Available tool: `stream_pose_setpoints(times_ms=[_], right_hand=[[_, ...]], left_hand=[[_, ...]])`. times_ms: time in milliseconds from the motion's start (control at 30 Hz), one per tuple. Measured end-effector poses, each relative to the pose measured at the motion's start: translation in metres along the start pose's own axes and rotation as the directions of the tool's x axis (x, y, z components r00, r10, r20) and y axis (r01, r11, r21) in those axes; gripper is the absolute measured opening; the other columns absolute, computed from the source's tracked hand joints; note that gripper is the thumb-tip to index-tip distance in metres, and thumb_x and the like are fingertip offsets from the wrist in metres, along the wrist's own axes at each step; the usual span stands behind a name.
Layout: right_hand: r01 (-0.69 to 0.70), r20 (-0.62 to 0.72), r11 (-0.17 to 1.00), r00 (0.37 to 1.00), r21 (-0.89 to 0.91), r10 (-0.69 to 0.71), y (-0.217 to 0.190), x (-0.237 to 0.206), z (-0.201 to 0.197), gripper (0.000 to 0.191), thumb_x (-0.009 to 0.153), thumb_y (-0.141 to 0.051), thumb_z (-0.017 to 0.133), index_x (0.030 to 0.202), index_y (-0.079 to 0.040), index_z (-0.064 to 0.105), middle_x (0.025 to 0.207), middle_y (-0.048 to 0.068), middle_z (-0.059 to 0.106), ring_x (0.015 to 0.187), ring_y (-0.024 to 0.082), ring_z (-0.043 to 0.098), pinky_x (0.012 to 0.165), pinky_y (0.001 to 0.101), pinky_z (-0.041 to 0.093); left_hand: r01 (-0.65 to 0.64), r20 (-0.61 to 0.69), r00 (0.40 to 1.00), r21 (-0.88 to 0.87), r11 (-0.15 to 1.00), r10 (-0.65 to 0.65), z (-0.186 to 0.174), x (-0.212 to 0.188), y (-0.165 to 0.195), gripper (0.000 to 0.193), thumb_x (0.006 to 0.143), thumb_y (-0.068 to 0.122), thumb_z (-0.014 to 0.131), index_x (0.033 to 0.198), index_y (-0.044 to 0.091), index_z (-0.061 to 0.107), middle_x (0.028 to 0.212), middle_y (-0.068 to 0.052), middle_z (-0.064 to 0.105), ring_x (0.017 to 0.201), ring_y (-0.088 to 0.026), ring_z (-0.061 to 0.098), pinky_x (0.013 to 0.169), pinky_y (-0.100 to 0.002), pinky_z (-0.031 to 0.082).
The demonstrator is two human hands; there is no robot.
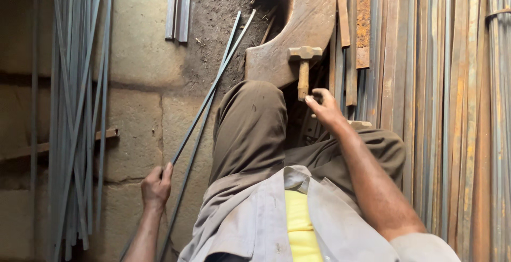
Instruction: The person sits on the ground and straightens long square steel bars one at a time, laying each bar across a curved cast-metal anvil block and striking bends with a hammer. They check each bar by holding it up and sighting along its length, then set the straightened bar aside with a pile of finished bars.
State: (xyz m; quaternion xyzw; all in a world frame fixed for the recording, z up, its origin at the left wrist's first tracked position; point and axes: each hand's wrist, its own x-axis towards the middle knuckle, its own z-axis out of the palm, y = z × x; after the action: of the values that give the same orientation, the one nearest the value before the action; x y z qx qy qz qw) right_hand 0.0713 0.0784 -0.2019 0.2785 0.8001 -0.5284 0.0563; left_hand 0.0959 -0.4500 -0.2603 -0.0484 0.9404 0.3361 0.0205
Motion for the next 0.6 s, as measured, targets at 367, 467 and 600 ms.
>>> stream_pose_setpoints(times_ms=[367, 467, 600], right_hand=[[-0.164, 0.117, 0.922, 0.984, 0.349, 0.131, 0.007, 0.038, 0.034, 0.025, 0.101, -0.033, 0.062, 0.109, -0.010, 0.059, 0.088, 0.003, 0.070, 0.071, 0.013, 0.067, 0.060, 0.0312, 0.055], [-0.198, 0.175, 0.867, 0.976, 0.457, 0.130, 0.017, 0.016, 0.016, 0.024, 0.103, -0.032, 0.065, 0.107, -0.009, 0.060, 0.084, 0.003, 0.067, 0.067, 0.013, 0.061, 0.058, 0.0292, 0.050], [-0.312, 0.254, 0.714, 0.948, 0.626, 0.192, 0.015, -0.003, 0.017, 0.023, 0.100, -0.033, 0.066, 0.103, -0.012, 0.056, 0.078, 0.001, 0.062, 0.062, 0.013, 0.061, 0.056, 0.0299, 0.051]], left_hand=[[-0.009, 0.079, 0.997, 0.206, 0.978, -0.008, -0.046, -0.009, -0.023, 0.040, 0.080, 0.039, 0.087, 0.075, 0.006, 0.064, 0.066, -0.012, 0.067, 0.058, -0.028, 0.066, 0.057, -0.042, 0.051], [-0.022, 0.071, 0.997, 0.250, 0.968, 0.004, -0.054, -0.008, -0.023, 0.037, 0.079, 0.037, 0.087, 0.078, 0.007, 0.066, 0.071, -0.011, 0.070, 0.064, -0.028, 0.069, 0.059, -0.042, 0.052], [-0.032, 0.082, 0.997, 0.272, 0.962, 0.010, -0.065, 0.002, -0.018, 0.032, 0.081, 0.032, 0.087, 0.085, 0.006, 0.067, 0.077, -0.011, 0.071, 0.071, -0.029, 0.070, 0.062, -0.042, 0.053]])
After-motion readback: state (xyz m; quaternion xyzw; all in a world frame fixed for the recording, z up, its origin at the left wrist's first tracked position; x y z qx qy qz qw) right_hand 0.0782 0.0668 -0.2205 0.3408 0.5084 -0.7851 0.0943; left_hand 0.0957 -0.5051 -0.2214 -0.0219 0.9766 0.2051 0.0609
